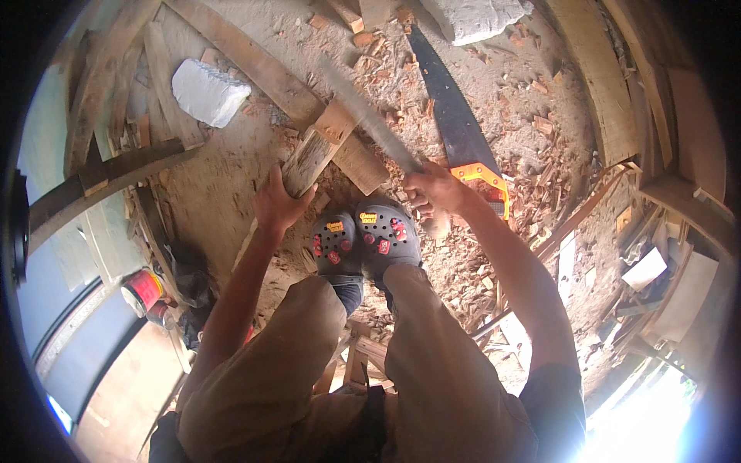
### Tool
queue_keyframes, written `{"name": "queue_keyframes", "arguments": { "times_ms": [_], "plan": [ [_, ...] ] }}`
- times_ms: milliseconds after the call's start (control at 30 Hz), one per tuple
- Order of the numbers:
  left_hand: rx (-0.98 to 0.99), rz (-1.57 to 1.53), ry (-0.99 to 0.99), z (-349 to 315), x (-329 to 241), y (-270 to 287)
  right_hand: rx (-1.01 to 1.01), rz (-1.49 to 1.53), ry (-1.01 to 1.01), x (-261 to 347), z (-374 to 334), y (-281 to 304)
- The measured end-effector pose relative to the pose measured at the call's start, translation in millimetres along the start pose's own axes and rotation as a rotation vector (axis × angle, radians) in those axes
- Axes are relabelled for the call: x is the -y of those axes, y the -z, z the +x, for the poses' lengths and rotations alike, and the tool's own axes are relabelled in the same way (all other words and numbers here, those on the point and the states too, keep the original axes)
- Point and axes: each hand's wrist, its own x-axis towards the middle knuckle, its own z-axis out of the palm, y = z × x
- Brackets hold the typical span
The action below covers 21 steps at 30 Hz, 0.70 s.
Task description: The person sits on the floor and uses a chisel to carve and shape a piece of wood. They repeatedly strike the chisel with a mallet to remove wood shavings and refine the shape of the wood piece.
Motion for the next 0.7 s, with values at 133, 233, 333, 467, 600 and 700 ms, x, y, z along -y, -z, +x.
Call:
{"name": "queue_keyframes", "arguments": {
  "times_ms": [133, 233, 333, 467, 600, 700],
  "plan": [
    [-0.025, 0.027, -0.018, 2, -2, 1, 0.022, -0.286, -0.054, -6, 1, 3],
    [-0.008, 0.013, -0.027, 3, -2, 3, -0.029, -0.159, -0.069, -11, 4, 5],
    [0.002, 0.007, 0.005, 0, -3, 4, -0.013, 0.032, 0.043, -17, 4, 5],
    [-0.005, 0.019, -0.007, 1, -3, 4, 0.022, -0.231, -0.073, -18, 0, 8],
    [0.059, 0.006, 0.041, 0, -2, 4, -0.035, 0.054, -0.016, -23, -1, 10],
    [0.050, 0.013, 0.022, -1, 0, 4, -0.069, -0.177, -0.007, -28, 0, 6]
  ]
}}
